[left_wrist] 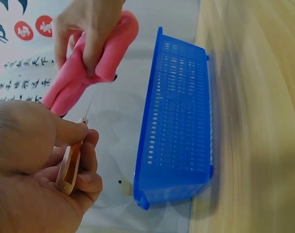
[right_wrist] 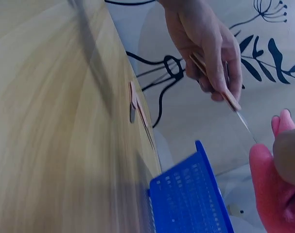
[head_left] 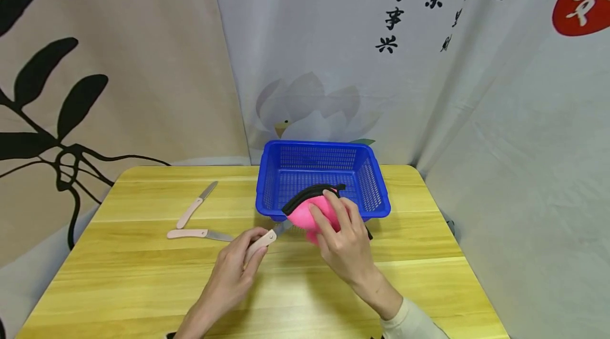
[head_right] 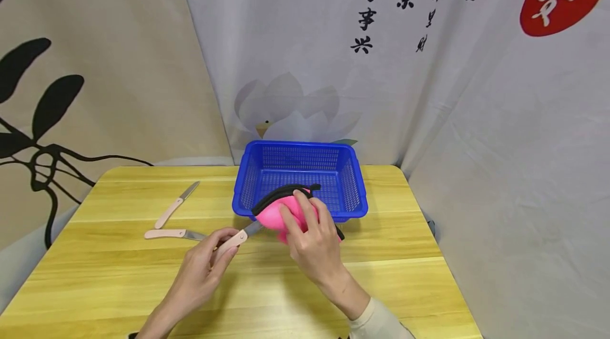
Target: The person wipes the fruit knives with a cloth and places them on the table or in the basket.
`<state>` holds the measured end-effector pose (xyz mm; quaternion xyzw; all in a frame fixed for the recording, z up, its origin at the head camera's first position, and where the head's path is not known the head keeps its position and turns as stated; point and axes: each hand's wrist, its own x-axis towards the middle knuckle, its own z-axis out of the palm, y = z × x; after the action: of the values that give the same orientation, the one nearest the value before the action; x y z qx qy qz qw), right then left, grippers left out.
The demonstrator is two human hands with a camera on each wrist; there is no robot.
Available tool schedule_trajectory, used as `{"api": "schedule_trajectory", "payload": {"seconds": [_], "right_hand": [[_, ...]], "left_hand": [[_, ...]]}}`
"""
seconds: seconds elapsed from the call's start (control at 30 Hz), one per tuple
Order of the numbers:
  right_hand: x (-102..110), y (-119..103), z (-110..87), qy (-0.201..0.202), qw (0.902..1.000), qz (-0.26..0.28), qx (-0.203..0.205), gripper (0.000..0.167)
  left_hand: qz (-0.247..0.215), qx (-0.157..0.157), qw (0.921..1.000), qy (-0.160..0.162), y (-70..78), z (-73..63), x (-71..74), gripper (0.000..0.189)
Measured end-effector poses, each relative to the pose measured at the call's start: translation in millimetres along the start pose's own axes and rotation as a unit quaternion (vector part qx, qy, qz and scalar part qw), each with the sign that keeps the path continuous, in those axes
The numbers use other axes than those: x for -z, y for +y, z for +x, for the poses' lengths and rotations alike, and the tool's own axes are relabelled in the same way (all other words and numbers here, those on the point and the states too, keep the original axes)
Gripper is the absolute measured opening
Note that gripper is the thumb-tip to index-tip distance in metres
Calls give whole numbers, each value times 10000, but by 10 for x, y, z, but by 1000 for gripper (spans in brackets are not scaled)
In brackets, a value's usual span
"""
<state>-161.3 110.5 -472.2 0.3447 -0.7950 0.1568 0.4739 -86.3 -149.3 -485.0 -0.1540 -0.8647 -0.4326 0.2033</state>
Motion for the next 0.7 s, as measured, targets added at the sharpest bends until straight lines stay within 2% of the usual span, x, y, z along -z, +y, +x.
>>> {"api": "schedule_trajectory", "payload": {"seconds": [0.2,0.33,0.57,0.7], "right_hand": [[-61,-163,29,285,9975,242,597,29],[-94,-259,33,257,9959,253,828,32],[-119,-345,6,44,9966,35,824,33],[-128,-352,-5,-29,9968,-210,765,31]], "left_hand": [[187,-100,9997,99,34,18,-31,33],[57,-114,9999,94,55,28,-42,36],[-239,8,9997,-5,73,31,-47,36],[-180,152,9997,-30,79,24,-51,34]]}}
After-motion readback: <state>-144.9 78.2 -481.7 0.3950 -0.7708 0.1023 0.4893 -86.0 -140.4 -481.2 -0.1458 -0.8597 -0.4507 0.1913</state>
